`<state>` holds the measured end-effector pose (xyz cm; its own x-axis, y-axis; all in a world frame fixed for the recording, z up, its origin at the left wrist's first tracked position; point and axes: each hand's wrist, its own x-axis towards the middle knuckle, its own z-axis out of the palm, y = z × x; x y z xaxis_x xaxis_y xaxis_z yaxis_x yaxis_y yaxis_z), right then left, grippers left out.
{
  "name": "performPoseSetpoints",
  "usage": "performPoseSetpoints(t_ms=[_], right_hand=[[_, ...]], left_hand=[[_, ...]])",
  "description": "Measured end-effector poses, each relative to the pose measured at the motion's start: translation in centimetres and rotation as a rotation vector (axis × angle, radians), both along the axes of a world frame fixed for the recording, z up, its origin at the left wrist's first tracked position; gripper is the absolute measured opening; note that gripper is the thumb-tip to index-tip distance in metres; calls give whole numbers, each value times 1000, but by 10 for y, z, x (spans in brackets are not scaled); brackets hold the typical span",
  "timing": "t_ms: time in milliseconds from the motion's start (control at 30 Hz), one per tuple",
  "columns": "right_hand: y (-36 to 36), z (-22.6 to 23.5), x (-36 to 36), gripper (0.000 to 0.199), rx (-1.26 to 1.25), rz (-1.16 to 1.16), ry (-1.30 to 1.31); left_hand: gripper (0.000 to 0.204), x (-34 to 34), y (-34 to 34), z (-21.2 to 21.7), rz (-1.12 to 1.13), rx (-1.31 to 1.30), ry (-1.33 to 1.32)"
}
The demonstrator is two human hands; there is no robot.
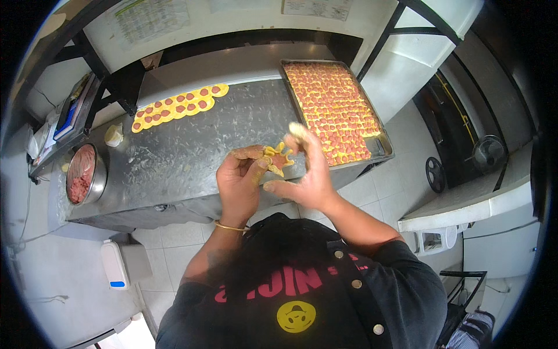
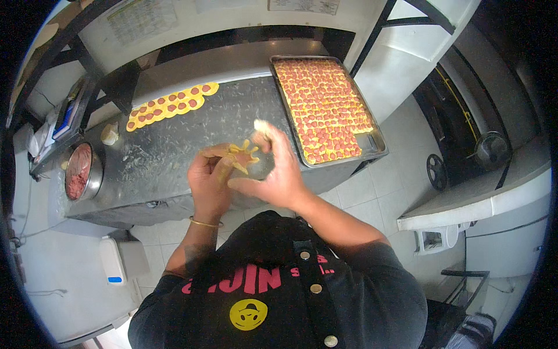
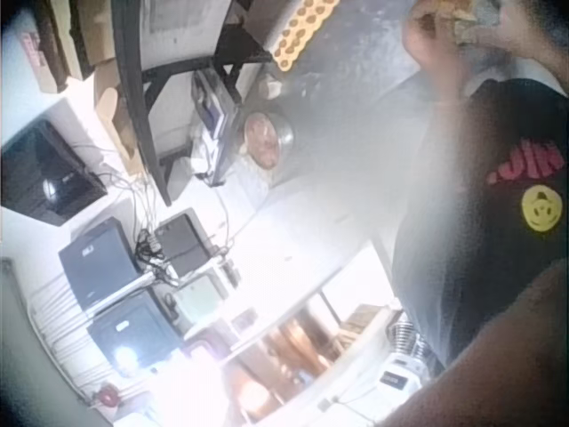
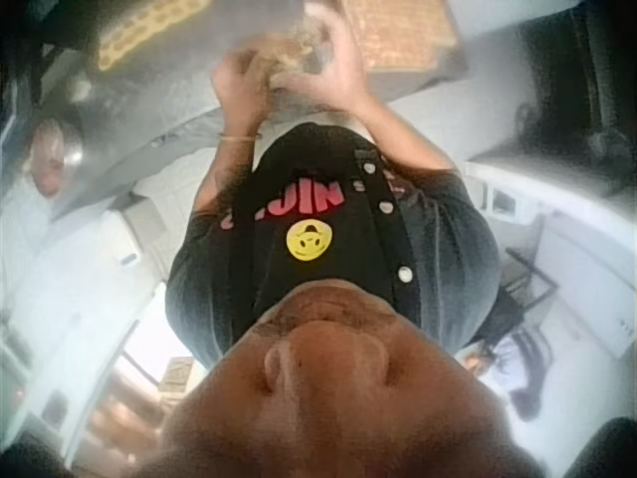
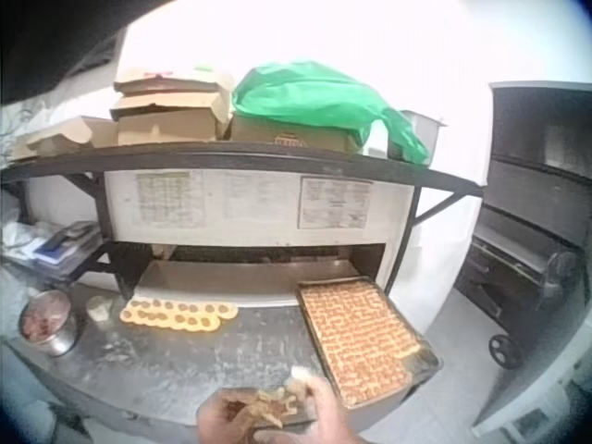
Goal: The person repeatedly picks up small yellow dough pieces and red meat portions, folds the dough around the meat, and places the assembled items onto a large metal tray. The process continues until the tray is nearly full.
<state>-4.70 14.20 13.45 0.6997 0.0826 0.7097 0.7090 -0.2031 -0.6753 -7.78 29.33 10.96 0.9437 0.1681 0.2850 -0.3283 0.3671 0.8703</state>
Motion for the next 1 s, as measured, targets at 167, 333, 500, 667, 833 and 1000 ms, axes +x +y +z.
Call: performPoseSetpoints(t_ms=[167, 333, 500, 667, 833, 1000], right_hand=[[14, -1, 16, 72, 12, 180, 316], [5, -15, -2, 64, -153, 100, 156], [-31, -33, -2, 61, -57, 159, 365], [-82, -35, 18, 52, 88, 191, 470], [-150, -29, 37, 44, 18, 276, 401], [-223, -38, 68, 26, -78, 127, 122]], left_hand=[[17, 8, -17, -14, -205, -373, 140], [20, -2, -25, -23, -334, -547, 250], [20, -11, -56, -44, -326, -562, 293], [15, 7, -106, -49, -374, -477, 240], [20, 25, -158, -49, -435, -447, 275], [44, 52, -226, -24, -471, -492, 447]])
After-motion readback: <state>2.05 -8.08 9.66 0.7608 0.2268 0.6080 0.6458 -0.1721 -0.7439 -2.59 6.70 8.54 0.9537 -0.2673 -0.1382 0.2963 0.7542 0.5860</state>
